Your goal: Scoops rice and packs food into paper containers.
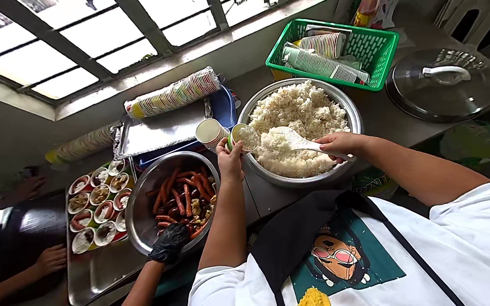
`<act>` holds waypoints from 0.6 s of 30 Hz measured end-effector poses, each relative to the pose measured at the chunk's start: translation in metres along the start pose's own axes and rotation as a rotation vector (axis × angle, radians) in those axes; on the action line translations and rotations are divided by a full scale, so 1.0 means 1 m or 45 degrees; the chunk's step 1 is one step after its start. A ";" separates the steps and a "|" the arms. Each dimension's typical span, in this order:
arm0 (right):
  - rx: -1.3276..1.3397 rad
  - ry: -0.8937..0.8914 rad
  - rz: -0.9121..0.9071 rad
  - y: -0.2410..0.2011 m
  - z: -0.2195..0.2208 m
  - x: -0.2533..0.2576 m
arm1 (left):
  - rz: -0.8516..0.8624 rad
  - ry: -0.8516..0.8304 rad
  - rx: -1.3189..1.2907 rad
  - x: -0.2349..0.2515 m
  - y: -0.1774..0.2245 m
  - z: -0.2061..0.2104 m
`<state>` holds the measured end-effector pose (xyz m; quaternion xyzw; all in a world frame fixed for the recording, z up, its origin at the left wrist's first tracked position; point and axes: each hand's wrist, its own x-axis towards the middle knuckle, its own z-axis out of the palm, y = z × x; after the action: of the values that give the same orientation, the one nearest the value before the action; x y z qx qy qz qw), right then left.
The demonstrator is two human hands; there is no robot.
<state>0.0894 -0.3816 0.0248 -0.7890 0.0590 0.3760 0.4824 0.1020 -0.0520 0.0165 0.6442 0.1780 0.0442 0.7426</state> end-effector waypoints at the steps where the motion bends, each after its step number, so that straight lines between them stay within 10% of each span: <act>1: 0.026 0.014 -0.035 -0.001 -0.004 -0.006 | 0.006 -0.002 0.014 0.000 -0.001 0.002; 18: -0.987 0.985 -0.834 0.043 0.051 -0.010 | -0.464 -0.265 -0.082 -0.020 0.002 0.070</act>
<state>0.0353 -0.3659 -0.0125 -0.9621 -0.1556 -0.1091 0.1955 0.1065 -0.1231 0.0297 0.5783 0.2122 -0.1519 0.7730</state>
